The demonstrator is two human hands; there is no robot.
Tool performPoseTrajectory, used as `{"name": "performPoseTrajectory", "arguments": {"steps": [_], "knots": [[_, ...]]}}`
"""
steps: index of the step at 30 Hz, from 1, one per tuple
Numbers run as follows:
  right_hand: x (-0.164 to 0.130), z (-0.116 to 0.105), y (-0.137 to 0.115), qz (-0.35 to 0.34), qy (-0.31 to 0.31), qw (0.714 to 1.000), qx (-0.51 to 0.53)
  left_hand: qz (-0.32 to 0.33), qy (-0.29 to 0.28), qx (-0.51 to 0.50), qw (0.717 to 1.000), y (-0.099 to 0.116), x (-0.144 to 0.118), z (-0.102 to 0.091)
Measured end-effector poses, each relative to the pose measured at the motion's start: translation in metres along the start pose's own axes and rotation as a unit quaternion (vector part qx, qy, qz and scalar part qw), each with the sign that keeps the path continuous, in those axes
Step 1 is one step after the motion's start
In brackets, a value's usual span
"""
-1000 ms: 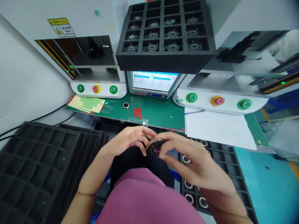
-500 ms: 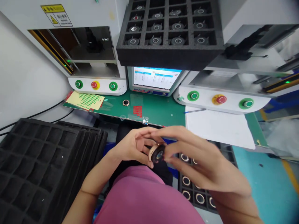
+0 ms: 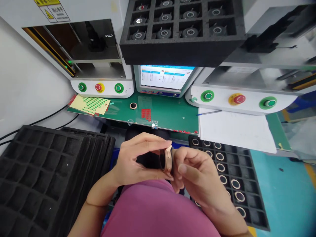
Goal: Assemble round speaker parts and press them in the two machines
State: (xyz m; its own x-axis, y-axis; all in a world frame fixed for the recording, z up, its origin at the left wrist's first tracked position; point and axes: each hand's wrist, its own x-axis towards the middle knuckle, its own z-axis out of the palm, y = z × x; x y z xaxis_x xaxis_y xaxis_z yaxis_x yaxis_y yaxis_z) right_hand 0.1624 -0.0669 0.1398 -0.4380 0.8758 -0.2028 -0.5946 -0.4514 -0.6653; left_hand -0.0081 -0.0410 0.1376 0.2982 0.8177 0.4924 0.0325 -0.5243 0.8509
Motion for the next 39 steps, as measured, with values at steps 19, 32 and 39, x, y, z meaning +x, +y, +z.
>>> {"name": "performPoseTrajectory", "arguments": {"steps": [19, 32, 39], "knots": [[0.0, 0.013, 0.001, 0.026, 0.008, 0.995, 0.097, 0.038, -0.004, 0.087, 0.995, 0.008, -0.002, -0.002], [-0.001, 0.013, 0.001, 0.046, 0.014, 0.995, 0.083, 0.038, 0.005, 0.083, 0.996, 0.009, -0.002, -0.002], [0.0, 0.016, 0.004, 0.082, -0.017, 0.987, 0.136, 0.026, 0.004, 0.018, 0.999, 0.008, 0.0, -0.003]]}}
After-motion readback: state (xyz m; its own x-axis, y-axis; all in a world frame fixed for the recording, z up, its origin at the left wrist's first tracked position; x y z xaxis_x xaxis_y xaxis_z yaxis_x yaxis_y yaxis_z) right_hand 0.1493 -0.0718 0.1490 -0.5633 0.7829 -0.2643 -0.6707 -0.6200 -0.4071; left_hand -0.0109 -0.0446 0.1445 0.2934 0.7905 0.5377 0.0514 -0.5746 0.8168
